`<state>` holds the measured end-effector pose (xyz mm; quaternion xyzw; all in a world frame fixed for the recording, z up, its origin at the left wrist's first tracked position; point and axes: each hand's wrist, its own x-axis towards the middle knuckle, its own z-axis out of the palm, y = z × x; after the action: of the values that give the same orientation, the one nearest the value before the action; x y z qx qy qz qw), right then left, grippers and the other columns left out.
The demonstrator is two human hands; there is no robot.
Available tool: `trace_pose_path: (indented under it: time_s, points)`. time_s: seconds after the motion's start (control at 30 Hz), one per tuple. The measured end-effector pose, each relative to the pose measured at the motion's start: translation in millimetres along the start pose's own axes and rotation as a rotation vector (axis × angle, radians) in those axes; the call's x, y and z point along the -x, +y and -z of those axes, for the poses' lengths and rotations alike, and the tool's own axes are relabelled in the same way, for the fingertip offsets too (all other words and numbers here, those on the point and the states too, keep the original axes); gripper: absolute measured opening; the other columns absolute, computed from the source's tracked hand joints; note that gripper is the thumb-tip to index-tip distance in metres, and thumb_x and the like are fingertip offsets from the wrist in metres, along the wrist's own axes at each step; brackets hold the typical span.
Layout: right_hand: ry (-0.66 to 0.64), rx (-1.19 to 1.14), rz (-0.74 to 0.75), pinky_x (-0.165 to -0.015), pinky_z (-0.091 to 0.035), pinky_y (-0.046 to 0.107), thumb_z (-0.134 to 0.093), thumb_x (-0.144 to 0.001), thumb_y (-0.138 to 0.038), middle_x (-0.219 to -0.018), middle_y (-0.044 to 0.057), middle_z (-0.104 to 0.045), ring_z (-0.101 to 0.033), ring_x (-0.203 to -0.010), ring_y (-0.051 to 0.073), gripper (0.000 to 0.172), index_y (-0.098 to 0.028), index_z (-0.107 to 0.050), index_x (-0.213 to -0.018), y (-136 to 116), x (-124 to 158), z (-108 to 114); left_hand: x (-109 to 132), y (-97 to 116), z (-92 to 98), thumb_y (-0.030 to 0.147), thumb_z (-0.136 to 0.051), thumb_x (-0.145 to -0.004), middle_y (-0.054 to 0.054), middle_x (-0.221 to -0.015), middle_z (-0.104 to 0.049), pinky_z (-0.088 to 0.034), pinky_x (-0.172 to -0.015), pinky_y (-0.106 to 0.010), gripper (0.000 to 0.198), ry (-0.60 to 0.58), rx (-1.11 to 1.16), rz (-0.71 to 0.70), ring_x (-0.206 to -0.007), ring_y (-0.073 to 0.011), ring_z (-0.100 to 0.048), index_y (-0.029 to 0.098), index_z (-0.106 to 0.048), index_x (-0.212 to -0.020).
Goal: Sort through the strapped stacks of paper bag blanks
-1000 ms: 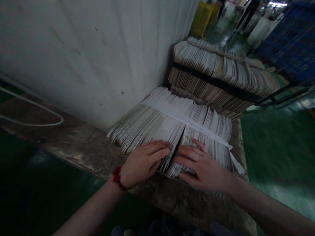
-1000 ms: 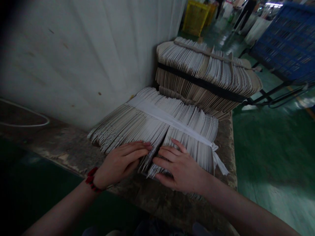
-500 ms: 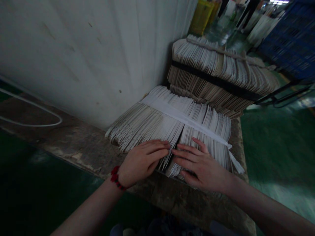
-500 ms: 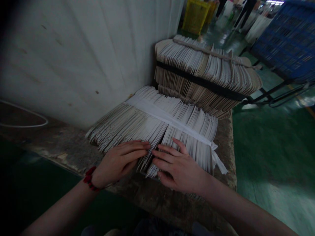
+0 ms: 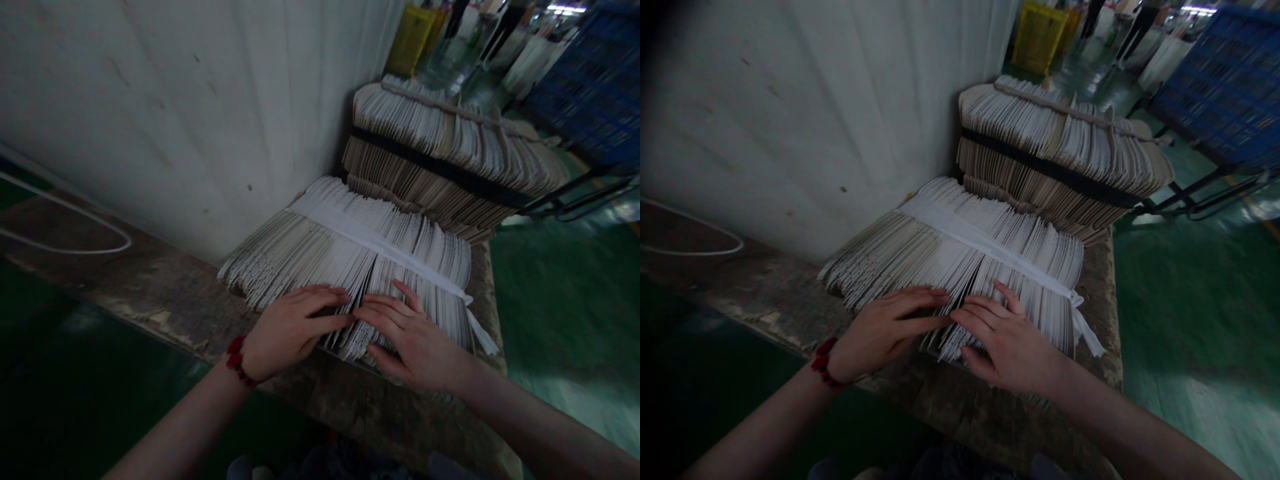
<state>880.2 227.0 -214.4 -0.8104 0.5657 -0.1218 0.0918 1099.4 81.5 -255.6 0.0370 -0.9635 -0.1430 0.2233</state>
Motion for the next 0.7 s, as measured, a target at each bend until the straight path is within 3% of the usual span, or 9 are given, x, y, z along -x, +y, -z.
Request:
trace_pose_path:
  time_s: [0.27,0.47,0.57,0.7]
  points:
    - [0.042,0.028,0.012,-0.122,-0.006,0.053,-0.05,-0.095,-0.034,-0.136,0.008,-0.058,-0.044,-0.134,0.023,0.041,-0.021,-0.05,-0.134,2,3,-2,-3,1,4.2,0.005,-0.05,-0.087,-0.003,-0.129,-0.058,-0.046,-0.105,-0.041,0.051,-0.07,0.045,0.028,-0.129,-0.0194,-0.05,0.037,-0.06,-0.126]
    - [-0.001,0.076,0.001,-0.121,-0.01,0.05,-0.05,-0.096,-0.038,-0.119,0.004,-0.065,-0.053,-0.119,0.022,0.031,-0.022,-0.059,-0.121,-2,-15,4,-4,2,2.2,0.004,-0.048,-0.087,-0.003,-0.129,-0.06,-0.043,-0.108,-0.04,0.046,-0.026,0.045,0.021,-0.129,-0.0193,-0.05,0.029,-0.059,-0.124]
    - [-0.03,0.124,0.022,-0.117,-0.018,0.049,-0.052,-0.095,-0.045,-0.11,0.003,-0.066,-0.054,-0.112,0.023,0.03,-0.022,-0.062,-0.112,-1,-22,5,-4,4,1.4,0.004,-0.047,-0.088,-0.005,-0.129,-0.063,-0.044,-0.109,-0.035,0.039,0.025,0.094,0.083,-0.125,-0.0168,-0.054,0.021,-0.056,-0.122]
    - [-0.027,0.143,0.047,-0.117,-0.017,0.049,-0.053,-0.093,-0.039,-0.112,0.003,-0.065,-0.052,-0.116,0.023,0.024,-0.024,-0.064,-0.108,2,-16,2,-5,5,0.9,0.005,-0.05,-0.088,-0.004,-0.124,-0.066,-0.046,-0.106,-0.031,0.029,0.045,0.126,0.164,-0.12,-0.0146,-0.058,0.019,-0.057,-0.113]
